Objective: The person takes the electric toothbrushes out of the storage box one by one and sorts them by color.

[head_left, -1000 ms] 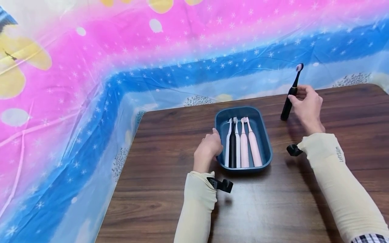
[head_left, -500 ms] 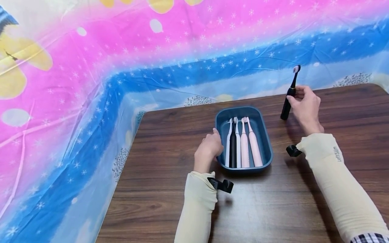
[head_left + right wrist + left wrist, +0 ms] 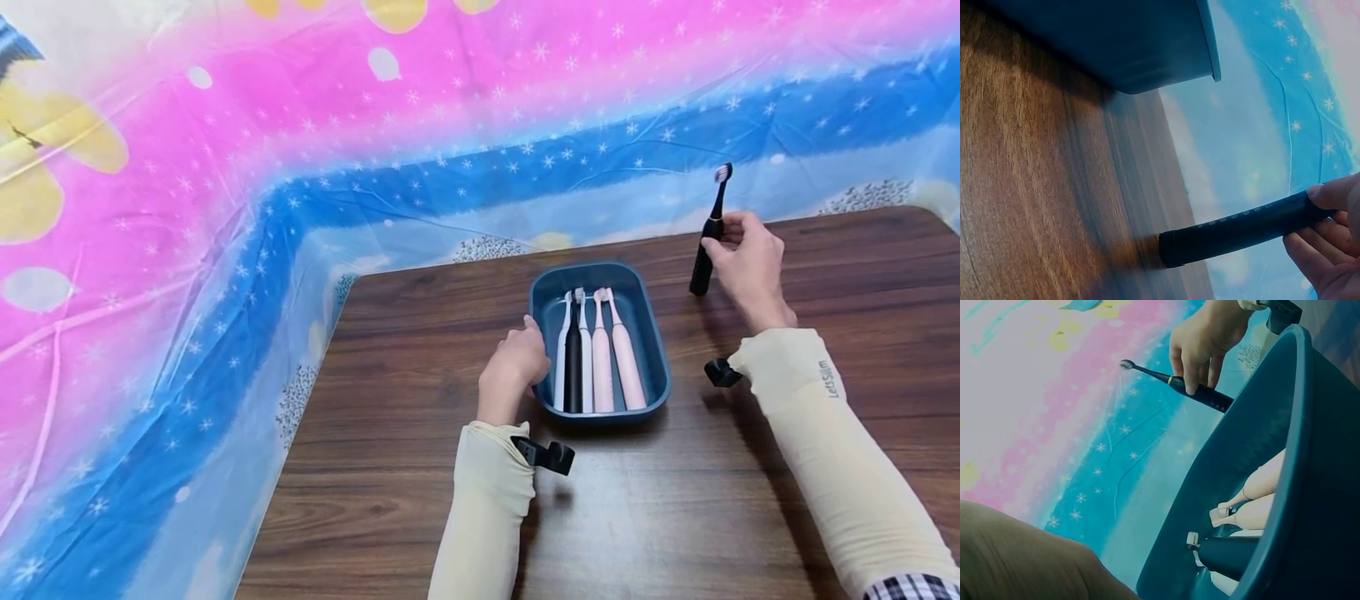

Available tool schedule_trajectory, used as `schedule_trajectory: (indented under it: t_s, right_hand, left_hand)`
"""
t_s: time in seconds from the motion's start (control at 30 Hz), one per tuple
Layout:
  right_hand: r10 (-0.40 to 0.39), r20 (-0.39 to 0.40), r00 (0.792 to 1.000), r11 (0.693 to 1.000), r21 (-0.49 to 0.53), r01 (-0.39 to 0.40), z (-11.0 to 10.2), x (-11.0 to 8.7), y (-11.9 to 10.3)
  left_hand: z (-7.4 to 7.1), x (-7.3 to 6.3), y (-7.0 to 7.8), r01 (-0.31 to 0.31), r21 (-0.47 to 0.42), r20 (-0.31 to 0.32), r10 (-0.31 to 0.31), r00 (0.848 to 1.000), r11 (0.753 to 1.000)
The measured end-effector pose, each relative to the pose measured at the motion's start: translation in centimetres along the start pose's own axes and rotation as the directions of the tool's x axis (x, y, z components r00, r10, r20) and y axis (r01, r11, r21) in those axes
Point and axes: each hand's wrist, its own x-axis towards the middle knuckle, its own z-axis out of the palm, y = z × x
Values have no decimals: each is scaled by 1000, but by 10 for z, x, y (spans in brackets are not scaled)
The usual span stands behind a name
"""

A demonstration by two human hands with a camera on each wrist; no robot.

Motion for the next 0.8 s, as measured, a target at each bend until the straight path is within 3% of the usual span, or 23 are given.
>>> schedule_trajectory:
  t_s: [0.8]
  right_hand:
    - [21, 30, 999, 1000, -18, -20, -2, -4, -1]
  left_hand:
    - [1, -1, 0, -1, 0, 1, 1, 1000, 1000]
